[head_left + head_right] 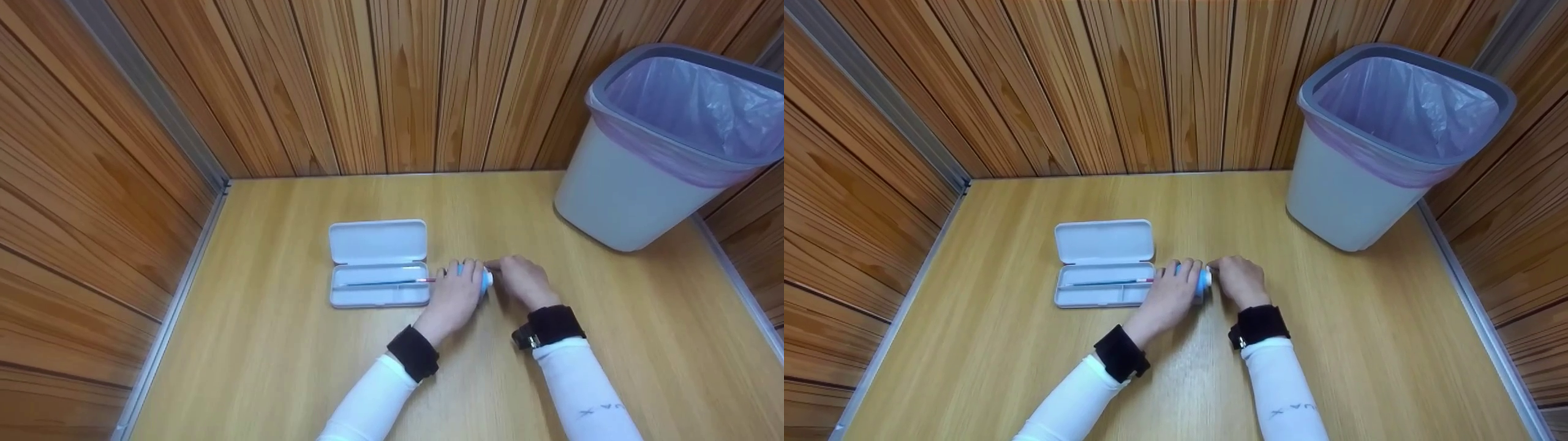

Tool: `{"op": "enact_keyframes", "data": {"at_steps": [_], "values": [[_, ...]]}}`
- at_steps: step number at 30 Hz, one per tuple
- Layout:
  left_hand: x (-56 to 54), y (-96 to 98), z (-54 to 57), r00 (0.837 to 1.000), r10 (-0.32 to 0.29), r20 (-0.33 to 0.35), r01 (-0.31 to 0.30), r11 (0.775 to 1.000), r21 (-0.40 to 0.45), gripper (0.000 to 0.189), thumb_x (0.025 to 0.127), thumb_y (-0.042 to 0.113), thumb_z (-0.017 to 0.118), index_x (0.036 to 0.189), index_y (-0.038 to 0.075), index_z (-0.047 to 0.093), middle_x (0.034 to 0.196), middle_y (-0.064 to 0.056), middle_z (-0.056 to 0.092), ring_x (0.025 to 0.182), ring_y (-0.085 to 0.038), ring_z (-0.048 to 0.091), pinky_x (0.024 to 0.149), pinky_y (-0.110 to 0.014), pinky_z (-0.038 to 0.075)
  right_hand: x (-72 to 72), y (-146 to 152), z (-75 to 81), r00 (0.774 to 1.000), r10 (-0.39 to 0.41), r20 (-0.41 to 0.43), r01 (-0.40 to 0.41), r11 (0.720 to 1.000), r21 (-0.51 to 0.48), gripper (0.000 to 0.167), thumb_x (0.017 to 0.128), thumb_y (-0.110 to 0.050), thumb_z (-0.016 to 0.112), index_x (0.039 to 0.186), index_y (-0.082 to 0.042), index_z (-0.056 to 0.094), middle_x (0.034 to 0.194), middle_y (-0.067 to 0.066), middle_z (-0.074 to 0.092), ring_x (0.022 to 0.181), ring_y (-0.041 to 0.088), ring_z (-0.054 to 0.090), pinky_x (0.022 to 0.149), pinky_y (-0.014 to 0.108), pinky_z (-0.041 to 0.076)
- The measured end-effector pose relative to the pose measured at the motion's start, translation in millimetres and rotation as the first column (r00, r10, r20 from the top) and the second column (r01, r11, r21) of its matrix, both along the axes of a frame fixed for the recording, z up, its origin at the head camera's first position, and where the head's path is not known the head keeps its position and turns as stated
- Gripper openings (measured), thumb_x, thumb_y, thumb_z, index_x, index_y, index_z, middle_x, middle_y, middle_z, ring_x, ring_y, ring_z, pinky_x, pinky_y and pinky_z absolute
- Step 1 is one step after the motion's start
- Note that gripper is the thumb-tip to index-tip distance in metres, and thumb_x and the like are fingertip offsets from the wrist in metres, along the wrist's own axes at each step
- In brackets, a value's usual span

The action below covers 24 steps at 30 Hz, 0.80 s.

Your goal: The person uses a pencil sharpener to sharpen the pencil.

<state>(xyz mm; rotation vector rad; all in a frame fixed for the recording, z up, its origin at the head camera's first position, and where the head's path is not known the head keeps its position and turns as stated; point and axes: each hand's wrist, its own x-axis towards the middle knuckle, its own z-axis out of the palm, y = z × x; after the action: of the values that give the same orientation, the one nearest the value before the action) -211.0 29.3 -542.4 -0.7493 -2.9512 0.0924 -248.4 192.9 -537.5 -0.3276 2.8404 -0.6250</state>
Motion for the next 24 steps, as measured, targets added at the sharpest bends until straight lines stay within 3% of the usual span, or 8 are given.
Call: {"op": "enact_keyframes", "data": {"at_steps": [3,6,10,15,24], "values": [[0.0,0.1,0.4,1.000,0.006,0.018,-0.006,1.000,0.011,0.045,0.103,0.027,0.046,0.145,0.011,0.041,0.136,-0.005,0.048,0.119,-0.026,0.049,0.091,-0.044,0.046,2.7,-0.2,-4.0,1.000,0.015,0.000,-0.015,0.999,0.029,0.037,0.097,0.002,0.049,0.130,-0.008,0.063,0.127,0.019,0.062,0.118,0.041,0.055,0.097,0.056,0.042],[0.0,0.1,-0.1,1.000,0.012,0.008,-0.012,1.000,0.019,0.044,0.103,0.029,0.047,0.143,0.012,0.042,0.134,-0.005,0.049,0.116,-0.026,0.049,0.089,-0.043,0.047,3.8,-0.9,-6.5,0.999,0.029,-0.019,-0.027,0.997,0.066,0.033,0.097,0.000,0.051,0.124,-0.008,0.068,0.114,0.018,0.068,0.102,0.036,0.063,0.089,0.054,0.048],[0.7,0.3,-2.2,0.999,0.011,-0.051,-0.011,1.000,0.006,0.044,0.101,0.031,0.050,0.140,0.011,0.044,0.128,-0.005,0.051,0.109,-0.026,0.052,0.083,-0.040,0.048,5.9,-2.1,-7.3,0.997,0.047,-0.056,-0.041,0.994,0.104,0.028,0.094,0.002,0.054,0.110,-0.006,0.075,0.090,0.012,0.070,0.079,0.027,0.061,0.076,0.048,0.052],[1.6,1.3,-2.5,0.995,0.032,-0.095,-0.034,0.999,-0.019,0.043,0.100,0.030,0.052,0.139,0.013,0.046,0.125,-0.003,0.053,0.105,-0.024,0.054,0.079,-0.038,0.047,11.9,-3.3,-8.0,0.989,0.083,-0.123,-0.066,0.989,0.133,0.019,0.089,0.006,0.057,0.093,-0.001,0.074,0.076,0.010,0.065,0.065,0.024,0.056,0.064,0.044,0.051],[1.8,5.5,1.6,0.998,0.069,-0.013,-0.070,0.997,-0.041,0.047,0.102,0.030,0.048,0.145,0.015,0.043,0.131,-0.003,0.052,0.113,-0.025,0.052,0.083,-0.040,0.046,30.2,-5.2,-6.1,0.989,0.086,-0.120,-0.071,0.989,0.131,0.013,0.091,0.002,0.058,0.094,0.003,0.071,0.074,0.008,0.061,0.063,0.021,0.054,0.060,0.041,0.050]]}}
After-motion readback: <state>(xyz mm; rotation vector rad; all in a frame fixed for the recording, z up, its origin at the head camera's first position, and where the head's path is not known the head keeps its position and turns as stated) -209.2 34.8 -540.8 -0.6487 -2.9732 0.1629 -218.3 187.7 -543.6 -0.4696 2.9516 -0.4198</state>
